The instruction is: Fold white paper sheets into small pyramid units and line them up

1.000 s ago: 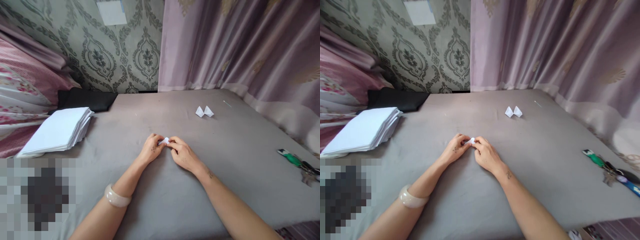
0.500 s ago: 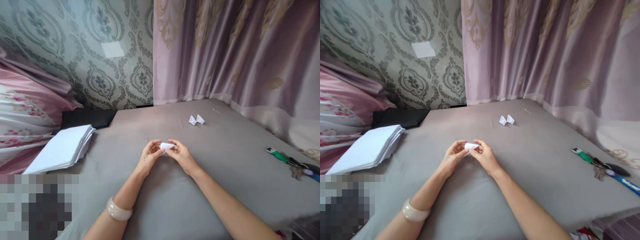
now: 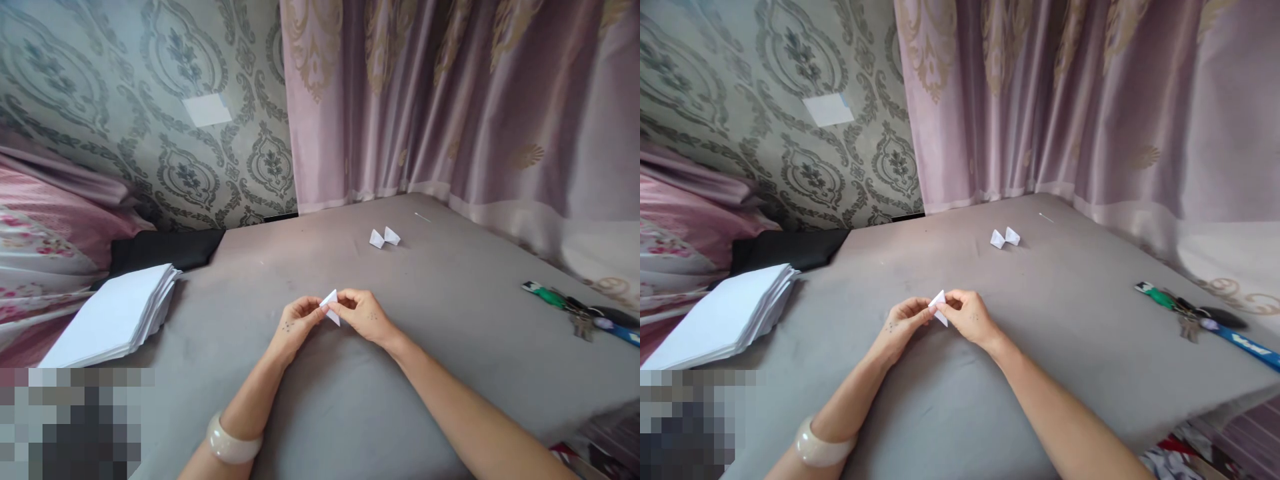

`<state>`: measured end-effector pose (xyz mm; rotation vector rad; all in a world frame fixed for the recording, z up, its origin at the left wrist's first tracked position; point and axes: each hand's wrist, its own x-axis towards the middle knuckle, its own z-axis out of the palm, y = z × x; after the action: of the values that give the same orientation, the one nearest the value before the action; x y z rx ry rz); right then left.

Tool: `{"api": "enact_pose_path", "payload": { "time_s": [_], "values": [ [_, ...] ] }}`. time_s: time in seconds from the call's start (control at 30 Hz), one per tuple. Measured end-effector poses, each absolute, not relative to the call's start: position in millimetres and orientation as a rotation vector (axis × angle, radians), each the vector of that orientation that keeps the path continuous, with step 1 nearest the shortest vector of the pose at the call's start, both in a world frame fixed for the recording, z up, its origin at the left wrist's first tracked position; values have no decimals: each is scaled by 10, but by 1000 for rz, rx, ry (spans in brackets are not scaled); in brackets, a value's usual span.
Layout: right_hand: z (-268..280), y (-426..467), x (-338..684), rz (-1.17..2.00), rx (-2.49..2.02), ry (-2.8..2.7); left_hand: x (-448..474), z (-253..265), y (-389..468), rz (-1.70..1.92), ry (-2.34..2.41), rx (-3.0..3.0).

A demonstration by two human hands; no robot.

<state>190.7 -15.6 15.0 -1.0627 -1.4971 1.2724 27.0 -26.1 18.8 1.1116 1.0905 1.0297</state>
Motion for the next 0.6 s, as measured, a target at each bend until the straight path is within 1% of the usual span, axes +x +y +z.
{"api": "enact_pose_path", "payload": {
  "time_s": [0.07,0.13,0.23,0.3,0.43,0.6],
  "values": [
    [158,-170,1905,1148,-1131,-1541,258,167,-247,1042,1053,1067],
    [177,-198,1886,942,-1159,-1564,252,151,-229,1098,996,950],
    [212,-259,1850,622,-1113,-1629,250,143,-203,1172,962,765],
    [226,-303,1830,487,-1092,-1687,253,149,-191,1197,967,704],
    [222,-367,1805,347,-1110,-1780,263,164,-183,1218,960,667],
    [209,-382,1801,256,-1143,-1891,279,148,-180,1226,954,661]
  ]
}}
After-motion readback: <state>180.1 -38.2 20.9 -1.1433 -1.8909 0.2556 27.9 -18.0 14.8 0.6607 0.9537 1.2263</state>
